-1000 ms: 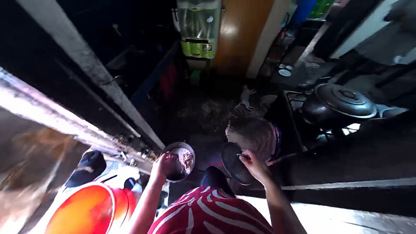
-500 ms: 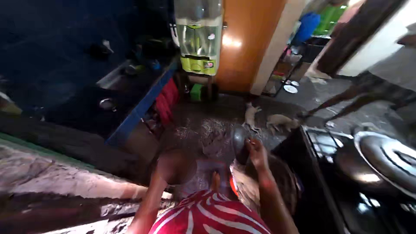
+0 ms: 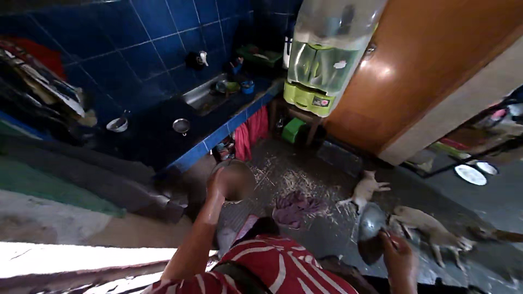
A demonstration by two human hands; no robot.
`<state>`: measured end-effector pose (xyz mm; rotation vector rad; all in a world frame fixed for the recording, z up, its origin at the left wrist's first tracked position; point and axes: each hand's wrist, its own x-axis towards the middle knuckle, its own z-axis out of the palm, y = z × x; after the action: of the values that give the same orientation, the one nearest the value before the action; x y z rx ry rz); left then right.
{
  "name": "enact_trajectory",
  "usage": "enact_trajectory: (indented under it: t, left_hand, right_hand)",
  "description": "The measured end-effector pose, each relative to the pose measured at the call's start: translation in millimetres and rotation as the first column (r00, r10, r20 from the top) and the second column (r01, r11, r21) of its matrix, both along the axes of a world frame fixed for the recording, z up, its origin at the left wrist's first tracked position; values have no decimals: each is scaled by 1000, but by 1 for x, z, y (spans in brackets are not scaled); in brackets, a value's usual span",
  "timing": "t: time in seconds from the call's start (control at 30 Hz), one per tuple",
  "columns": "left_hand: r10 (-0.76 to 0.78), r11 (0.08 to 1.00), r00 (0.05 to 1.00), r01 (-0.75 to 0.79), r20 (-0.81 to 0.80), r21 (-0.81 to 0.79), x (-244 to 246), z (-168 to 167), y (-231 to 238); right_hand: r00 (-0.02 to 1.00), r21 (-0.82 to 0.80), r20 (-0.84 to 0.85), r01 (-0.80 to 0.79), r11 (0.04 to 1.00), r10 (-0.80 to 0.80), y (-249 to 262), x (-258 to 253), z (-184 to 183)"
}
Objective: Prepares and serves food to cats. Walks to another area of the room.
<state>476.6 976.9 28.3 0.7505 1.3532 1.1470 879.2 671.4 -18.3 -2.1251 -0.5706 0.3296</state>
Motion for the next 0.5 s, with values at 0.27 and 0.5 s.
enact_trajectory:
  t: [0.27, 0.5]
  left_hand:
    - [-29, 998, 1000, 29, -13, 51, 38, 16, 70]
    - [-2, 996, 999, -2, 47, 89, 63, 30, 152]
  right_hand:
    - [997, -24, -81, 6, 1000, -8, 48, 37, -21]
    - [998, -104, -49, -43, 994, 38, 128, 76, -22]
